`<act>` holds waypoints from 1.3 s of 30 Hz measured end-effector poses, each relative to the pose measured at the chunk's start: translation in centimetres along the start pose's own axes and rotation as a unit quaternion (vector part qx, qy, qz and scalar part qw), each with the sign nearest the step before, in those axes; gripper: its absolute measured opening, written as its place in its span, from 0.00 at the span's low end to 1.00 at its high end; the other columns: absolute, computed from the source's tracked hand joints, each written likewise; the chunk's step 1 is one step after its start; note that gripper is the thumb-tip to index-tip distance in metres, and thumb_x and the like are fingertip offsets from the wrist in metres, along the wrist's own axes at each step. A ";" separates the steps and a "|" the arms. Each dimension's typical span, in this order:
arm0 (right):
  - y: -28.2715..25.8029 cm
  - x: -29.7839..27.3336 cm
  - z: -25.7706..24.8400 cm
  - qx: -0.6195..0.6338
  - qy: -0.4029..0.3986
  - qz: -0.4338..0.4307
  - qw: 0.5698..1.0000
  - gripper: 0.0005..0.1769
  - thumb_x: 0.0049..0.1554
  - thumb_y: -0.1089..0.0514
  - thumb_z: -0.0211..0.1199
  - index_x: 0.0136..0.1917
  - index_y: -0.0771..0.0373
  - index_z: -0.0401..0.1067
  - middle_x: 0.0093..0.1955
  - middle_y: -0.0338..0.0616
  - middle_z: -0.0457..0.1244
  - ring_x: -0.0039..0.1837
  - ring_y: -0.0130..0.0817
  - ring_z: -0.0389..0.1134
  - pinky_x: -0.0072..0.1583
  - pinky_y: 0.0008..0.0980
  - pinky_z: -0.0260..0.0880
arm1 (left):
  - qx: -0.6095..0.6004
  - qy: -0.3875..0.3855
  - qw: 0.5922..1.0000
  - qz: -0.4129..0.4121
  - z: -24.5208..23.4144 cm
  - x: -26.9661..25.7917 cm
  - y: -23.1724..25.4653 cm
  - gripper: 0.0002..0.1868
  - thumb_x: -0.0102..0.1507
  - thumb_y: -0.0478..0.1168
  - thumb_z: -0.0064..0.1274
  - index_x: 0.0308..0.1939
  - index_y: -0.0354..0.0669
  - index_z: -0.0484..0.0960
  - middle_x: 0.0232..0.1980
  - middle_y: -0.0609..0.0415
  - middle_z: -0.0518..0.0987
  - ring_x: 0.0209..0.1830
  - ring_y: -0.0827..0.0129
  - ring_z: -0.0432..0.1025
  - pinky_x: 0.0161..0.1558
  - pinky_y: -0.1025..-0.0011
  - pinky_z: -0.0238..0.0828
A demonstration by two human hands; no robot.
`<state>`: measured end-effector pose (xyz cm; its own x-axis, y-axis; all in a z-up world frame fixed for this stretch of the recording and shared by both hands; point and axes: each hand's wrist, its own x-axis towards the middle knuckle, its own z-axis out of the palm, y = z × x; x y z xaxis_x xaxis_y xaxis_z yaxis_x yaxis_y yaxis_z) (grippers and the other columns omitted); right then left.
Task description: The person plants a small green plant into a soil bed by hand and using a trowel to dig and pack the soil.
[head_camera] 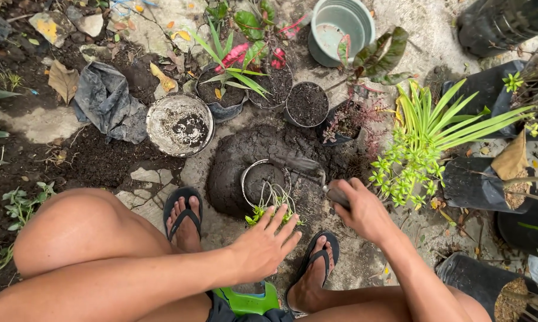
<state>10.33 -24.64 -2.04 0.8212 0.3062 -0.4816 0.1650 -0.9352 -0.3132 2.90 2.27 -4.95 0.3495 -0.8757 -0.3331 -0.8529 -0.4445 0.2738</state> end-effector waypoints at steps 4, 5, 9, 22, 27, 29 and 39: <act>-0.8 0.5 2.2 -0.007 -0.033 0.005 0.999 0.19 0.59 0.64 0.62 0.62 0.52 0.65 0.51 0.41 0.60 0.39 0.31 0.68 0.41 0.25 0.81 | 0.003 -0.006 1.000 0.004 -0.5 -0.1 0.0 0.37 0.70 0.50 0.29 0.80 0.38 0.42 0.82 0.29 0.39 0.79 0.20 0.34 0.73 0.34 0.34; -0.6 0.5 3.3 -0.017 -0.024 -0.019 0.999 0.18 0.59 0.65 0.63 0.61 0.56 0.65 0.53 0.45 0.60 0.41 0.32 0.67 0.42 0.25 0.80 | 0.000 -0.011 1.000 0.003 -0.4 0.0 0.1 0.36 0.70 0.49 0.27 0.80 0.38 0.42 0.82 0.28 0.38 0.79 0.20 0.34 0.73 0.33 0.34; -0.1 -0.2 8.4 0.021 -0.030 -0.024 0.999 0.17 0.63 0.65 0.55 0.64 0.64 0.56 0.55 0.57 0.58 0.39 0.34 0.62 0.35 0.28 0.74 | -0.003 -0.035 0.999 0.000 -1.1 -0.1 0.3 0.35 0.71 0.49 0.24 0.81 0.39 0.41 0.83 0.28 0.36 0.79 0.19 0.32 0.74 0.32 0.32; 3.8 -0.5 13.7 0.021 0.038 -0.020 0.999 0.18 0.66 0.64 0.49 0.68 0.62 0.53 0.48 0.47 0.53 0.39 0.32 0.57 0.32 0.32 0.71 | 0.018 -0.072 0.997 0.001 -1.5 0.7 0.8 0.34 0.73 0.48 0.20 0.81 0.39 0.41 0.83 0.27 0.35 0.79 0.19 0.32 0.74 0.31 0.32; 3.3 0.0 11.2 0.002 0.059 -0.034 0.998 0.20 0.58 0.68 0.60 0.63 0.68 0.61 0.56 0.51 0.60 0.39 0.35 0.67 0.42 0.30 0.80 | 0.051 -0.093 0.994 0.003 -1.9 0.7 1.0 0.34 0.73 0.50 0.18 0.82 0.40 0.39 0.83 0.27 0.36 0.79 0.17 0.32 0.73 0.30 0.33; 0.4 0.6 6.2 0.009 0.012 0.022 1.000 0.19 0.57 0.64 0.62 0.62 0.63 0.63 0.53 0.44 0.62 0.43 0.31 0.67 0.46 0.27 0.79 | 0.049 -0.099 0.994 0.002 -2.0 0.8 1.0 0.34 0.73 0.49 0.18 0.82 0.40 0.39 0.83 0.27 0.35 0.79 0.16 0.31 0.73 0.30 0.32; -0.6 1.8 -3.4 -0.059 -0.040 -0.032 0.997 0.17 0.63 0.40 0.53 0.58 0.50 0.66 0.32 0.40 0.71 0.30 0.37 0.72 0.39 0.41 0.76 | 0.047 -0.111 0.993 0.002 -2.2 0.9 0.9 0.35 0.73 0.51 0.19 0.82 0.42 0.38 0.84 0.30 0.34 0.79 0.18 0.30 0.74 0.32 0.31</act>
<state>13.54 -24.13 0.12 0.7619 0.3752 -0.5280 0.2829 -0.9261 -0.2498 3.35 0.70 -3.00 0.2613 -0.8091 -0.5264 -0.8897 -0.4134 0.1937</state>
